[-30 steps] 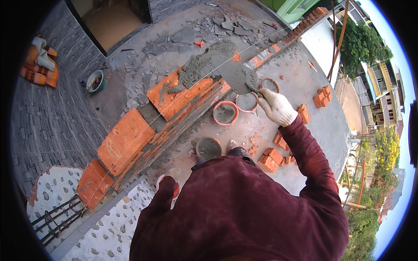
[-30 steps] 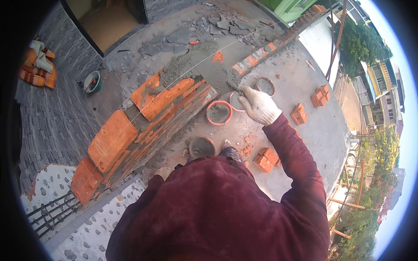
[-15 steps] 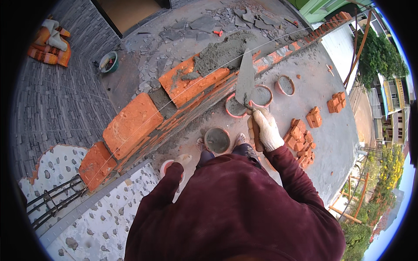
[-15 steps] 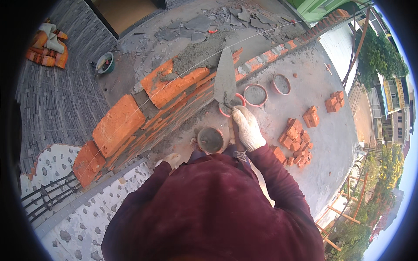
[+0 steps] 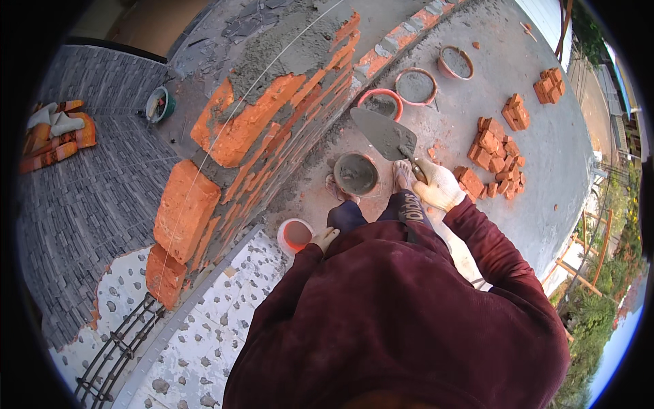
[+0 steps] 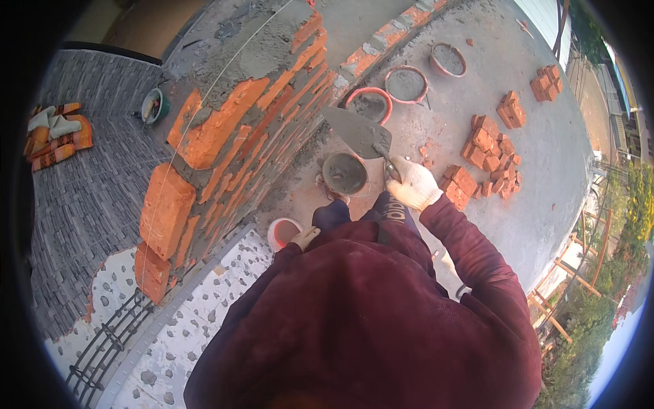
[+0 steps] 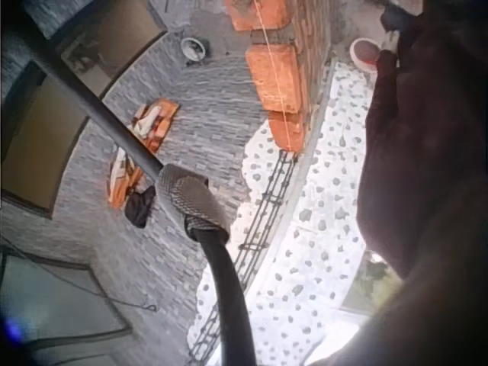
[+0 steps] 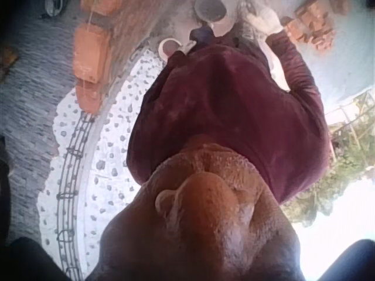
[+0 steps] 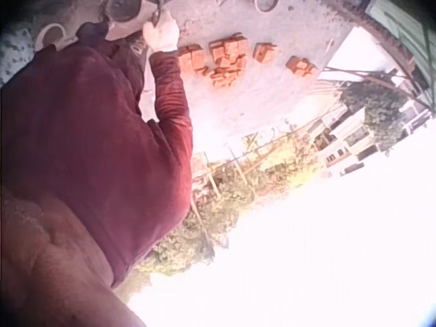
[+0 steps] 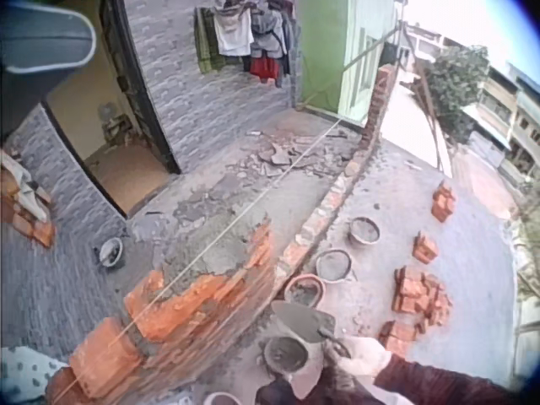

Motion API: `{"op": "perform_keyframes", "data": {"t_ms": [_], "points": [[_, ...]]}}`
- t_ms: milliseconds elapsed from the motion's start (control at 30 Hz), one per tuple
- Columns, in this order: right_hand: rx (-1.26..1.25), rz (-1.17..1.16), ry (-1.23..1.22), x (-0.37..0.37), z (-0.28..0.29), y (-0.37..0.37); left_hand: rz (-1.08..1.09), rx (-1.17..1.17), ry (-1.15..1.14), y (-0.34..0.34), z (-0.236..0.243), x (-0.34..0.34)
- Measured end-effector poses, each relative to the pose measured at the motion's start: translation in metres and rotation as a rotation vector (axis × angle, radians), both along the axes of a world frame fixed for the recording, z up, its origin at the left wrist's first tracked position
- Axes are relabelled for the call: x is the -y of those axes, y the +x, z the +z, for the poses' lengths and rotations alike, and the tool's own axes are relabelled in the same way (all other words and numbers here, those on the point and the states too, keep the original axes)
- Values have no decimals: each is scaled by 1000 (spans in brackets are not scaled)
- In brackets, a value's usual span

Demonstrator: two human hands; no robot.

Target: The person scoops mortar from a bucket with a trowel, spreads it on a brick wall, and places bricks in sequence. The person repeatedly fetches mortar, applies it, and adjusts bricks to build up the wall.

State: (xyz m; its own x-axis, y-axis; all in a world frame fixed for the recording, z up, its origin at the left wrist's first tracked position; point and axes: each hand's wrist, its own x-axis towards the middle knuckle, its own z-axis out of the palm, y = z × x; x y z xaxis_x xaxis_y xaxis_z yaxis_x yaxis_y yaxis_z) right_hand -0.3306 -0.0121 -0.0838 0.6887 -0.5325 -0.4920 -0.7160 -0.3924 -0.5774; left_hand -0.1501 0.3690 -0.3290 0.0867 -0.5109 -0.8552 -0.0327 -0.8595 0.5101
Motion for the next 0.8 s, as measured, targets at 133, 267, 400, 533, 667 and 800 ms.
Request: {"op": "perform_keyframes", "data": {"t_ms": [133, 267, 400, 533, 667, 800], "points": [[-402, 138, -200, 84, -151, -68, -154, -72, 138, -21, -2, 11], [-463, 213, -381, 164, -320, -51, -257, 155, 209, -61, 4, 22], [-605, 189, -452, 249, -447, 13, -355, 369, 175, -91, -13, 81], [-556, 306, -754, 286, -510, 100, 275, 151, 1, -87, -116, 165], [-628, 352, -623, 291, -587, 138, 958, -282, 38, -68, -245, 295], [-477, 534, -454, 233, -632, 118, 1224, -418, -8, -82, -347, 407]]}}
